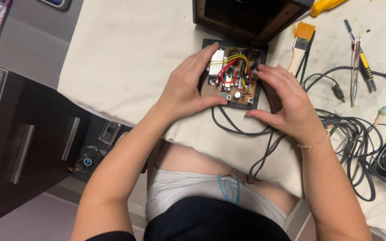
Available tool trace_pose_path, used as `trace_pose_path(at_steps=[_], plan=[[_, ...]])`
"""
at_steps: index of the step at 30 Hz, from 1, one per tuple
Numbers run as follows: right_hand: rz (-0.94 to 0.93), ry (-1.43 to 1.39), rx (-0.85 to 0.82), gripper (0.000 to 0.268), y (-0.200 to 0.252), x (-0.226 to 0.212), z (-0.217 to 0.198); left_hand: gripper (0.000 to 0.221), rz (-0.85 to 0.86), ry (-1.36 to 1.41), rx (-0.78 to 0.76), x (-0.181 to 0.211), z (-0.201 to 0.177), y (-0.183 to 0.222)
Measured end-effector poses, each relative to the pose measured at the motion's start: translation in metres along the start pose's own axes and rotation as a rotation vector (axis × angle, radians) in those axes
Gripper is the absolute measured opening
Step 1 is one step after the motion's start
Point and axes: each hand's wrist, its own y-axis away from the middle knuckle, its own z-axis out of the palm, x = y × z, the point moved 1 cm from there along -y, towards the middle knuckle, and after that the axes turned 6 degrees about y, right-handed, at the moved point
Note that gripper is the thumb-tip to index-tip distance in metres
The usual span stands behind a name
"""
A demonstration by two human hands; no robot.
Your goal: Applying flux to a circuit board inside a speaker housing using a small brush and inspecting the components.
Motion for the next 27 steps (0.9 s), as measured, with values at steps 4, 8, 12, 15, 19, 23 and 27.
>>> trace_pose_path(at_steps=[4,8,12,15,19,23,27], plan=[[-0.012,0.003,-0.041,0.070,0.004,0.002,-0.003,0.109,0.032,-0.059,-0.014,-0.009,0.003,0.006],[-0.082,0.124,0.019,0.049,0.005,0.001,0.001,0.108,0.053,-0.121,-0.029,-0.009,0.002,0.007],[-0.146,0.110,0.073,0.035,0.006,-0.002,-0.002,0.115,0.000,-0.119,0.035,-0.005,0.007,0.004],[-0.163,0.070,0.072,0.032,0.006,-0.002,-0.001,0.116,0.014,-0.112,0.042,-0.006,0.009,0.004],[-0.186,0.075,0.092,0.027,0.008,0.001,0.001,0.115,0.006,-0.079,0.036,-0.007,0.007,0.003],[-0.280,0.157,0.171,0.024,0.006,-0.003,0.001,0.115,-0.048,-0.033,0.038,-0.007,0.005,0.001],[-0.388,0.178,0.296,0.021,0.007,0.002,0.003,0.117,-0.219,0.065,0.001,0.020,-0.010,-0.011]])
